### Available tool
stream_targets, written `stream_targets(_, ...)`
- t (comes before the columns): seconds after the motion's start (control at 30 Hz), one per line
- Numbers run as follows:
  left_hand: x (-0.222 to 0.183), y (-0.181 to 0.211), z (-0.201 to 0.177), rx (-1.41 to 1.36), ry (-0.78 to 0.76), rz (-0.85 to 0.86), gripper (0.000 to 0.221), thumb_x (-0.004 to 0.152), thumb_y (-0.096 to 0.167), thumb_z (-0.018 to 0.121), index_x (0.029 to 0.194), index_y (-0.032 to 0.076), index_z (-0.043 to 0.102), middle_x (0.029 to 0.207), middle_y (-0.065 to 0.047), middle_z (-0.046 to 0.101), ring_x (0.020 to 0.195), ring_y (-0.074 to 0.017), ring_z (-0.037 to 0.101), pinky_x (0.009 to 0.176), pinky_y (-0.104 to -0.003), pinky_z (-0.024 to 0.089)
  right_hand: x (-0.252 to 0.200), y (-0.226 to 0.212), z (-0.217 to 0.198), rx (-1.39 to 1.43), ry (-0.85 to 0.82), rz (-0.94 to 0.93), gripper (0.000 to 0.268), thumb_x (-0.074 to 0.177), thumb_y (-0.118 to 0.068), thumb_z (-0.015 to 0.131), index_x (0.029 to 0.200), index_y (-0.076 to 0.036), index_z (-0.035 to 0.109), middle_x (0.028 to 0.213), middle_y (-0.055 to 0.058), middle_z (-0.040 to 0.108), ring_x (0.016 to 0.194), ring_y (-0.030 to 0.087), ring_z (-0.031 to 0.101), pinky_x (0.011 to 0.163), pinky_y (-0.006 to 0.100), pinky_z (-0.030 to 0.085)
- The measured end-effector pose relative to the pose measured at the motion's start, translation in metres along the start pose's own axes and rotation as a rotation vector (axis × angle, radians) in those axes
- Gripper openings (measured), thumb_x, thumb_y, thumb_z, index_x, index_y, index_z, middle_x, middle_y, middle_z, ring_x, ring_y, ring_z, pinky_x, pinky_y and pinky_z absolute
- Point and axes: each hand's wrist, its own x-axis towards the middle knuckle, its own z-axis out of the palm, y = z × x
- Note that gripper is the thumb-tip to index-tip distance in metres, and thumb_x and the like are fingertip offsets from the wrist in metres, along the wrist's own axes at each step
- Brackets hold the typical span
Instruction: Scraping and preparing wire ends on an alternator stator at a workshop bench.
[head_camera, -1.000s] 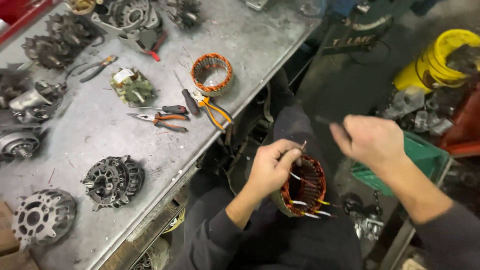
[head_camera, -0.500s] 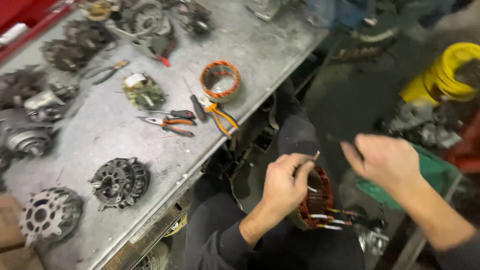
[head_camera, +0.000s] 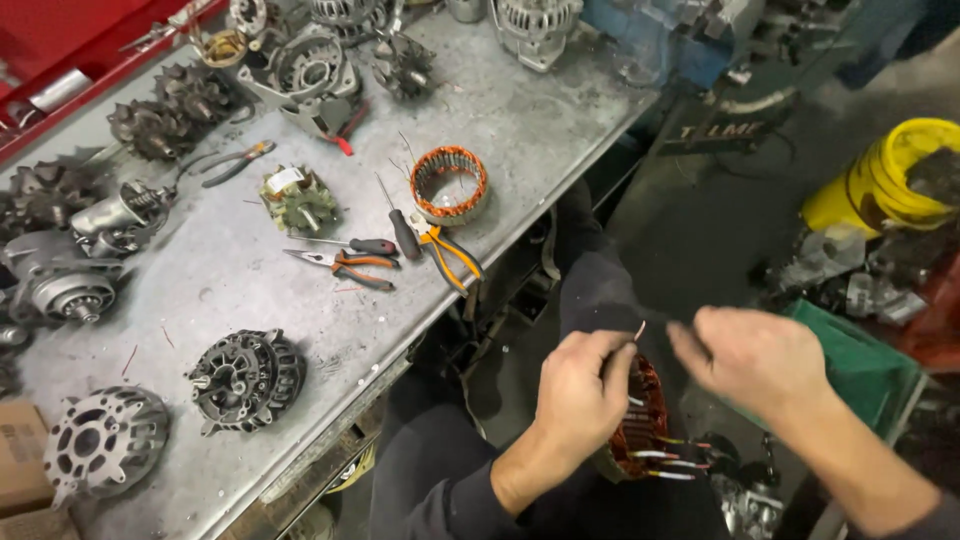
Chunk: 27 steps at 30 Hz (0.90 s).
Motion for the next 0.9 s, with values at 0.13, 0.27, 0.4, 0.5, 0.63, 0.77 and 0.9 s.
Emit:
stream_targets(0.13, 0.000, 0.002, -0.001, 0.003, 0.009, 0.035, 0.010, 0.094, 0.010, 0.069, 0.101, 0.004, 0.074, 0.091, -0.015, 0.074, 0.086, -0.0337, 0.071, 0.077, -0.041, 0.057, -0.002, -0.005, -0.005, 0.028, -0.005, -0.051, 0.041, 0.084, -0.038, 0.072, 0.060, -0.012, 0.051, 0.052, 0.007, 0.055, 0.049, 0.029, 0.061, 0.045, 0.042, 0.048)
stream_targets(0.27, 0.001, 0.004, -0.003, 0.009, 0.009, 0.054, 0.011, 0.093, 0.010, 0.070, 0.101, 0.004, 0.075, 0.091, -0.014, 0.075, 0.086, -0.0334, 0.071, 0.077, -0.041, 0.057, -0.001, -0.002, -0.009, -0.102, -0.105, 0.100, 0.047, 0.085, -0.043, 0.072, 0.057, -0.012, 0.051, 0.054, 0.010, 0.058, 0.049, 0.032, 0.062, 0.043, 0.044, 0.048)
stream_targets(0.4, 0.000, 0.003, -0.003, 0.016, 0.009, 0.035, 0.012, 0.092, 0.010, 0.070, 0.102, 0.004, 0.075, 0.090, -0.014, 0.075, 0.087, -0.0333, 0.071, 0.078, -0.042, 0.057, -0.011, 0.004, 0.004, -0.071, -0.199, 0.100, 0.049, 0.081, -0.048, 0.071, 0.056, -0.011, 0.051, 0.054, 0.011, 0.060, 0.048, 0.034, 0.062, 0.044, 0.045, 0.050)
stream_targets(0.5, -0.002, -0.002, -0.002, 0.009, 0.012, 0.066, 0.011, 0.093, 0.010, 0.070, 0.101, 0.004, 0.074, 0.091, -0.014, 0.075, 0.087, -0.0337, 0.071, 0.078, -0.042, 0.057, -0.005, 0.011, 0.000, -0.100, -0.103, 0.151, 0.048, 0.091, -0.043, 0.070, 0.060, -0.012, 0.050, 0.056, 0.008, 0.058, 0.050, 0.033, 0.061, 0.045, 0.044, 0.048)
stream_targets(0.63, -0.001, -0.009, -0.006, 0.005, -0.001, 0.071, 0.009, 0.094, 0.010, 0.070, 0.100, 0.004, 0.074, 0.093, -0.014, 0.075, 0.088, -0.0337, 0.071, 0.079, -0.041, 0.057, -0.005, -0.004, 0.005, 0.065, -0.090, 0.032, 0.046, 0.080, -0.042, 0.072, 0.055, -0.011, 0.050, 0.049, 0.010, 0.055, 0.046, 0.033, 0.062, 0.041, 0.047, 0.048)
stream_targets(0.77, 0.005, -0.015, -0.006, -0.032, -0.002, 0.058, 0.010, 0.094, 0.011, 0.070, 0.100, 0.004, 0.075, 0.090, -0.015, 0.074, 0.084, -0.0335, 0.071, 0.075, -0.040, 0.057, 0.005, 0.009, 0.015, -0.003, -0.061, 0.101, 0.050, 0.085, -0.045, 0.073, 0.056, -0.010, 0.050, 0.053, 0.012, 0.054, 0.050, 0.036, 0.061, 0.044, 0.048, 0.048)
stream_targets(0.9, -0.001, -0.022, -0.011, -0.076, -0.036, 0.001, 0.011, 0.094, 0.011, 0.071, 0.100, 0.004, 0.075, 0.089, -0.015, 0.074, 0.082, -0.0317, 0.073, 0.074, -0.038, 0.058, -0.002, 0.011, 0.033, 0.097, -0.060, -0.004, 0.046, 0.082, -0.043, 0.070, 0.057, -0.010, 0.052, 0.054, 0.014, 0.057, 0.049, 0.039, 0.060, 0.046, 0.050, 0.050)
